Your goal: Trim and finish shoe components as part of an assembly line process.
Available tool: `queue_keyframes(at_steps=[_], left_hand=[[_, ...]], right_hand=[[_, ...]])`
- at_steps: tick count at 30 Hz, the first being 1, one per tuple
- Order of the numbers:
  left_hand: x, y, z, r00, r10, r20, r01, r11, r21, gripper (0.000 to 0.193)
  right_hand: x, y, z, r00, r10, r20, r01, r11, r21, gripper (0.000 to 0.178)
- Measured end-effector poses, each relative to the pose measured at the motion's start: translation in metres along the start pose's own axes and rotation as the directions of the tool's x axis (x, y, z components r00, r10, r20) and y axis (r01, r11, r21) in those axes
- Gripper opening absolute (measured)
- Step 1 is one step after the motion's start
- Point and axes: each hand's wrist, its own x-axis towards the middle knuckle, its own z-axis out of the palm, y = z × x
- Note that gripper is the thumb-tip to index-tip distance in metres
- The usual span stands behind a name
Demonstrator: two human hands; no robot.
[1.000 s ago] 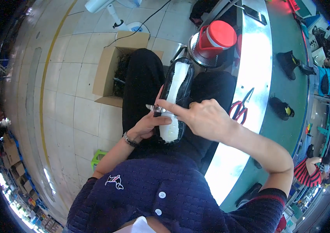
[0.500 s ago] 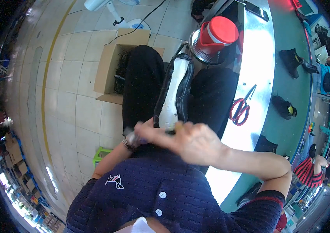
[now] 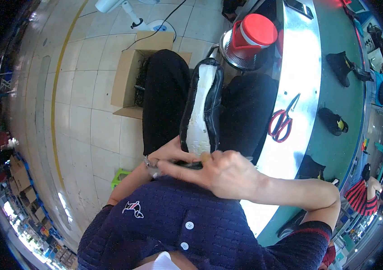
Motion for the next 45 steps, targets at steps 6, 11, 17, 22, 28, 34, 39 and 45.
queue_keyframes(at_steps=[6,11,17,22,28,34,39,45], left_hand=[[0.005,0.023,0.009,0.948,-0.306,0.089,0.27,0.921,0.282,0.051],[0.006,0.015,0.01,0.986,-0.157,0.049,0.157,0.988,0.009,0.042],[0.007,0.004,0.003,0.996,-0.082,-0.039,0.082,0.997,-0.006,0.054],[0.007,0.006,-0.006,0.97,-0.232,0.067,0.224,0.969,0.1,0.056],[0.011,0.01,-0.011,0.929,-0.37,-0.02,0.334,0.859,-0.387,0.066],[0.006,0.009,-0.022,0.989,-0.144,0.025,0.144,0.99,-0.001,0.052],[0.021,0.027,-0.026,0.958,-0.207,0.2,0.211,0.978,0.001,0.075],[0.049,0.06,-0.011,0.995,-0.098,0.014,0.096,0.91,-0.403,0.103]], right_hand=[[-0.006,0.007,0.012,0.954,0.296,0.041,-0.288,0.948,-0.136,0.077],[-0.009,0.014,0.01,0.993,0.103,-0.057,-0.108,0.99,-0.086,0.078],[-0.005,0.016,-0.002,0.992,0.071,-0.102,-0.061,0.993,0.099,0.078],[-0.001,0.015,-0.008,0.927,0.368,0.065,-0.373,0.925,0.074,0.08],[-0.005,0.01,0.005,0.98,0.192,-0.045,-0.193,0.981,-0.027,0.086],[-0.006,0.015,0.01,0.956,0.19,-0.223,-0.184,0.982,0.047,0.076],[-0.006,0.032,0.007,0.87,0.474,-0.139,-0.458,0.879,0.132,0.067],[-0.031,0.046,0.009,0.675,0.488,-0.554,-0.364,0.873,0.326,0.068]])
